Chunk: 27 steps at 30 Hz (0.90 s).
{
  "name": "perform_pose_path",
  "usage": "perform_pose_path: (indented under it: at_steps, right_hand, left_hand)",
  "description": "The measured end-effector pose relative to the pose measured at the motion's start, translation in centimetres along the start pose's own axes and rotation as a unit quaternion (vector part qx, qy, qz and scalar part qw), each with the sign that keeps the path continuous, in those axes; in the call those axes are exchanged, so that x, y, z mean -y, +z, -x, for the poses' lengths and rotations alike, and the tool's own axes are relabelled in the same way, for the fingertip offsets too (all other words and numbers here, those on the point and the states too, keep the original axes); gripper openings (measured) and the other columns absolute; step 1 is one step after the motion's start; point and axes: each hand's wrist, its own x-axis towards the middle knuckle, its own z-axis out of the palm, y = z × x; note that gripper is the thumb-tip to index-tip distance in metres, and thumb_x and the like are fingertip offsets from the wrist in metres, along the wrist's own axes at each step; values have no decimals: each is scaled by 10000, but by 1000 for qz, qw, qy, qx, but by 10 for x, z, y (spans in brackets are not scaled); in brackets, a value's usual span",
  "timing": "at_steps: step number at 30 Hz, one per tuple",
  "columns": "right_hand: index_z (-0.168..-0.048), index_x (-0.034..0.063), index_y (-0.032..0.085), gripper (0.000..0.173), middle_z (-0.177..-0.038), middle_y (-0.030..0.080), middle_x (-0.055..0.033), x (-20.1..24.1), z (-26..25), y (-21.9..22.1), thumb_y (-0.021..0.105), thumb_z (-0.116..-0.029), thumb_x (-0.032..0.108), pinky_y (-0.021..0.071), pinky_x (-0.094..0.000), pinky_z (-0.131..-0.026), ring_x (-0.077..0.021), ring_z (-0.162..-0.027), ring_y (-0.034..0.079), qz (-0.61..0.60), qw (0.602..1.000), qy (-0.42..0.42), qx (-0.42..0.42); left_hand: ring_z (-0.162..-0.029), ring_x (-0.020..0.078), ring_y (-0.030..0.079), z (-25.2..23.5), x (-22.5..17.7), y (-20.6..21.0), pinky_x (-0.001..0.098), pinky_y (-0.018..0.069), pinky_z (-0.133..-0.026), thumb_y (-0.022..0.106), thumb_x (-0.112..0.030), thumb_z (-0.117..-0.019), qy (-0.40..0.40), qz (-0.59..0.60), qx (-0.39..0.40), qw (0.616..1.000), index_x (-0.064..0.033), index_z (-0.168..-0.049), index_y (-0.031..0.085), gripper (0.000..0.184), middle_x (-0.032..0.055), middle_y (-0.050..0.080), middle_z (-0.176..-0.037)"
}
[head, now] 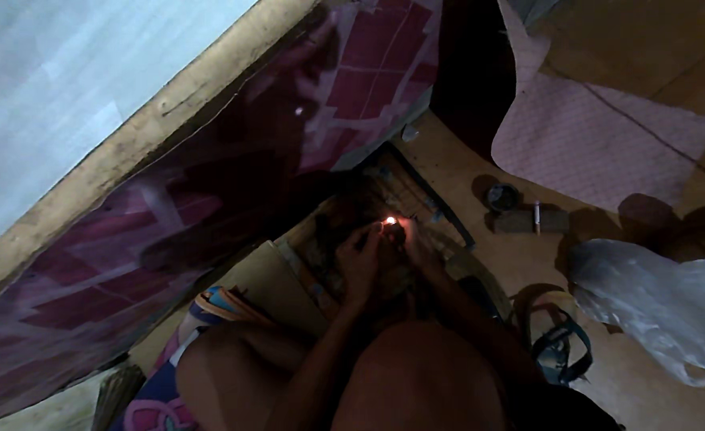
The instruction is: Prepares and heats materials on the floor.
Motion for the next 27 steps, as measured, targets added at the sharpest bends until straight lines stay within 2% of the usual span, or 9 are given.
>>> perform_pose_path:
  at_steps: [5,9,14,18,21,22,24,26,27]
  right_hand:
    - [-1029,-13,657,491,-770,583,10,5,1,-1,203,-1092,166,475,-197,-636,-19,-652,527,25,1000,6,-2]
    - [-1034,-14,661,484,-794,608,8,6,2,0,211,-1099,151,480,-192,-654,-18,-676,544,-5,1000,10,-4]
    - [-1029,-6,663,487,-791,614,16,0,0,1,208,-1096,157,475,-184,-629,-10,-662,542,-13,1000,7,-2]
    - [-1039,-52,658,469,-791,587,2,7,6,1,243,-1101,156,483,-184,-667,-4,-683,531,1,999,-29,-16]
    - [-1018,-33,649,455,-779,580,5,7,6,2,239,-1100,147,480,-179,-655,-4,-671,529,12,999,-17,-27]
    - [-1072,-46,647,444,-834,602,-32,9,8,0,244,-1102,138,494,-202,-698,-33,-721,554,36,999,-3,-29]
    - [-1297,-82,588,410,-1116,661,-183,13,11,-8,276,-1118,117,522,-318,-910,-167,-976,635,87,995,50,-25]
    - [-1291,-55,579,435,-1105,635,-158,8,12,-16,246,-1130,174,514,-312,-865,-160,-954,612,90,991,70,-70]
    - [-1309,-44,589,452,-1154,645,-170,3,13,-25,252,-1128,197,506,-346,-913,-189,-1018,617,114,987,68,-91]
  left_hand:
    - [-771,60,703,1,0,0,219,592,-738,662,-32,-971,4,18,2,1000,32,-981,741,102,33,745,-848]
    - [-777,64,706,0,1,0,224,593,-744,666,-35,-969,-4,14,1,1000,31,-981,739,100,36,745,-852]
    - [-784,73,714,0,2,1,231,600,-757,654,-5,-969,-7,37,-5,999,42,-973,737,96,44,749,-847]
    - [-778,42,686,0,0,-1,213,579,-747,655,-52,-983,-8,20,6,1000,14,-991,741,109,13,738,-862]
    - [-764,38,679,0,3,-1,209,576,-734,656,-60,-984,-5,16,6,1000,15,-985,740,113,8,733,-849]
    - [-761,39,680,0,4,-1,212,577,-733,655,-64,-986,-10,16,6,1000,13,-984,740,115,8,732,-846]
    - [-758,41,682,0,5,-1,212,580,-732,650,-67,-991,-24,17,8,1000,13,-986,740,120,7,731,-844]
    - [-770,51,683,1,3,-3,221,584,-743,632,-71,-1005,-54,30,16,998,15,-997,730,131,12,727,-852]
    - [-783,60,684,1,0,-3,227,585,-753,615,-77,-1016,-76,39,21,996,21,-1015,723,146,18,723,-864]
